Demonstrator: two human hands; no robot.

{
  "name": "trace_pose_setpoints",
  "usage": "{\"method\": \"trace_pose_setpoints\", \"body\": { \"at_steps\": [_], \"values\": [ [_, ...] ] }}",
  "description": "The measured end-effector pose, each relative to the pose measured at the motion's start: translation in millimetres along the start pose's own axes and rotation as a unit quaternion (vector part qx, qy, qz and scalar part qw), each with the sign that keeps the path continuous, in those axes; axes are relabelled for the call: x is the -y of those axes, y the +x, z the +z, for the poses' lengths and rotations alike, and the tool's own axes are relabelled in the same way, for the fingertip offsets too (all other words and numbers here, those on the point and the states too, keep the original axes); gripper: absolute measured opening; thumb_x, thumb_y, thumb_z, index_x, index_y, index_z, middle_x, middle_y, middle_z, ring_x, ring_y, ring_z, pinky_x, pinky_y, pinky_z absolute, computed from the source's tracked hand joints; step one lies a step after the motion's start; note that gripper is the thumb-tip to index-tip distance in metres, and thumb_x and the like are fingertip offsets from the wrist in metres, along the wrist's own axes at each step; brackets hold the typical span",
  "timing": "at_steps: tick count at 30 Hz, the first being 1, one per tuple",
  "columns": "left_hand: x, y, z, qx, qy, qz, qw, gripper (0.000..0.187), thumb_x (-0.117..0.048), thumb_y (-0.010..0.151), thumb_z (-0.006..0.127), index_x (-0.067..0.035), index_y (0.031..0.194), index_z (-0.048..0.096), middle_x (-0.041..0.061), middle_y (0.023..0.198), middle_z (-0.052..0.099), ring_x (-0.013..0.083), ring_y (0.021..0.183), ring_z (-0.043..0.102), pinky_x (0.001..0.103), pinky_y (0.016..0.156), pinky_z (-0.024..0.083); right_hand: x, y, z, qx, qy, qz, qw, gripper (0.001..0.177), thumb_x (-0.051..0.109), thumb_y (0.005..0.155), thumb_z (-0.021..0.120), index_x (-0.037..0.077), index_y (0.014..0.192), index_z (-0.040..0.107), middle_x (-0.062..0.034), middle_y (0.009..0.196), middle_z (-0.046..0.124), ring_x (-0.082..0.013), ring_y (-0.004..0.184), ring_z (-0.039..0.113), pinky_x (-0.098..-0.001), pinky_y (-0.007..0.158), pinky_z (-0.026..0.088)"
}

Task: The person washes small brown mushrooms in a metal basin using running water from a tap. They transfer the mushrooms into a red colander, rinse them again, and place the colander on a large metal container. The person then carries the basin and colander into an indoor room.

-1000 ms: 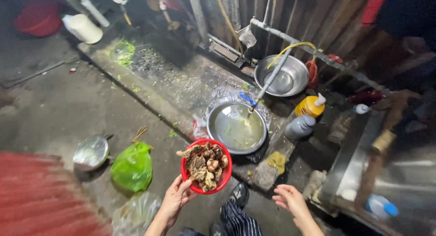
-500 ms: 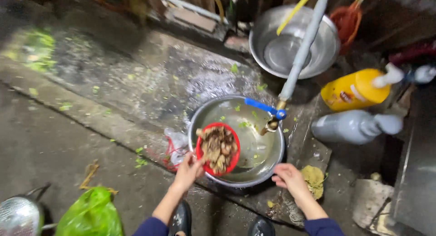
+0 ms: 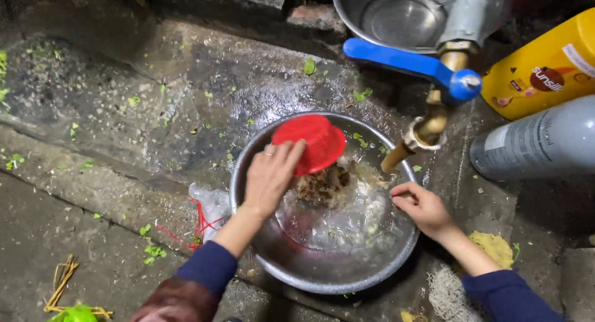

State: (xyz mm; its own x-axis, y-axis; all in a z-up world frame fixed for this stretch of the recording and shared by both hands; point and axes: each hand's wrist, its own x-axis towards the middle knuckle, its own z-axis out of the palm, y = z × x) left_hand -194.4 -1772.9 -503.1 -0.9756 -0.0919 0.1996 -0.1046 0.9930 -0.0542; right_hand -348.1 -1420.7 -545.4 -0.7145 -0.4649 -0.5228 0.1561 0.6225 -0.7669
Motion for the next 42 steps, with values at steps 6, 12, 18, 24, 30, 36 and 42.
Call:
{"method": "trace_pose_setpoints", "body": {
  "at_steps": [6, 12, 18, 24, 30, 36, 42],
  "values": [
    [30.4, -11.6, -131.8, -0.078, -0.239, -0.192, 0.949, 0.085, -0.023, 0.072, 0.087, -0.017, 0.146, 0.045, 0.010, 0.126, 0.057, 0.0327, 0.104, 0.062, 0.041, 0.080, 0.055, 36.2, 13.7, -12.7, -0.033, -0.088, -0.055, 0.994, 0.019, 0.020, 0.090, 0.072, 0.021, 0.109, 0.075, -0.0058, 0.096, 0.080, -0.0187, 0.084, 0.075, -0.0372, 0.087, 0.056],
    [52.1, -54.4, -157.9, -0.027, -0.541, -0.411, 0.733, 0.074, -0.024, 0.083, 0.081, -0.008, 0.143, 0.040, 0.019, 0.119, 0.059, 0.0208, 0.085, 0.060, 0.032, 0.074, 0.057, 85.5, 6.8, 0.8, 0.003, -0.103, -0.079, 0.992, 0.021, 0.023, 0.090, 0.070, 0.019, 0.110, 0.074, -0.0054, 0.101, 0.080, -0.0203, 0.088, 0.075, -0.0396, 0.089, 0.055],
    [61.0, -81.7, -165.9, -0.001, -0.596, -0.482, 0.642, 0.073, -0.024, 0.085, 0.077, -0.006, 0.145, 0.038, 0.019, 0.122, 0.062, 0.0203, 0.086, 0.064, 0.035, 0.077, 0.059, 98.9, 3.4, 15.4, 0.044, -0.144, -0.083, 0.985, 0.022, 0.022, 0.092, 0.066, 0.015, 0.112, 0.073, -0.0076, 0.099, 0.080, -0.0228, 0.087, 0.072, -0.0410, 0.087, 0.053],
    [79.6, -102.5, -168.4, -0.013, -0.621, -0.544, 0.564, 0.067, -0.019, 0.085, 0.073, -0.007, 0.142, 0.040, 0.016, 0.113, 0.063, 0.0211, 0.082, 0.063, 0.038, 0.080, 0.058, 122.7, 35.8, 50.7, 0.065, -0.135, -0.132, 0.980, 0.021, 0.020, 0.094, 0.062, 0.013, 0.113, 0.069, -0.0081, 0.106, 0.077, -0.0241, 0.096, 0.072, -0.0381, 0.089, 0.052],
    [65.4, -92.7, -157.7, 0.014, -0.630, -0.587, 0.509, 0.062, -0.019, 0.083, 0.071, -0.008, 0.139, 0.045, 0.013, 0.101, 0.064, 0.0207, 0.078, 0.063, 0.037, 0.076, 0.059, 202.4, 27.7, 132.5, 0.012, -0.041, -0.362, 0.931, 0.020, 0.009, 0.094, 0.061, 0.005, 0.112, 0.067, -0.0095, 0.109, 0.070, -0.0203, 0.101, 0.067, -0.0324, 0.093, 0.056],
    [51.2, -97.6, -118.0, 0.045, -0.666, -0.548, 0.504, 0.064, -0.018, 0.085, 0.072, -0.007, 0.141, 0.041, 0.012, 0.089, 0.065, 0.0170, 0.066, 0.060, 0.029, 0.062, 0.052, 202.0, 31.7, 195.1, -0.008, -0.232, -0.618, 0.751, 0.041, 0.001, 0.080, 0.074, 0.005, 0.120, 0.065, -0.0126, 0.115, 0.069, -0.0273, 0.101, 0.067, -0.0370, 0.086, 0.062],
    [29.6, -90.3, -100.2, 0.093, -0.647, -0.538, 0.533, 0.065, -0.019, 0.084, 0.072, -0.008, 0.141, 0.041, 0.010, 0.091, 0.068, 0.0200, 0.070, 0.067, 0.036, 0.071, 0.062, 160.1, 41.4, 205.9, -0.086, -0.377, -0.606, 0.695, 0.028, -0.004, 0.079, 0.066, 0.005, 0.105, 0.061, -0.0108, 0.097, 0.062, -0.0245, 0.084, 0.057, -0.0348, 0.065, 0.049]
  ]
}}
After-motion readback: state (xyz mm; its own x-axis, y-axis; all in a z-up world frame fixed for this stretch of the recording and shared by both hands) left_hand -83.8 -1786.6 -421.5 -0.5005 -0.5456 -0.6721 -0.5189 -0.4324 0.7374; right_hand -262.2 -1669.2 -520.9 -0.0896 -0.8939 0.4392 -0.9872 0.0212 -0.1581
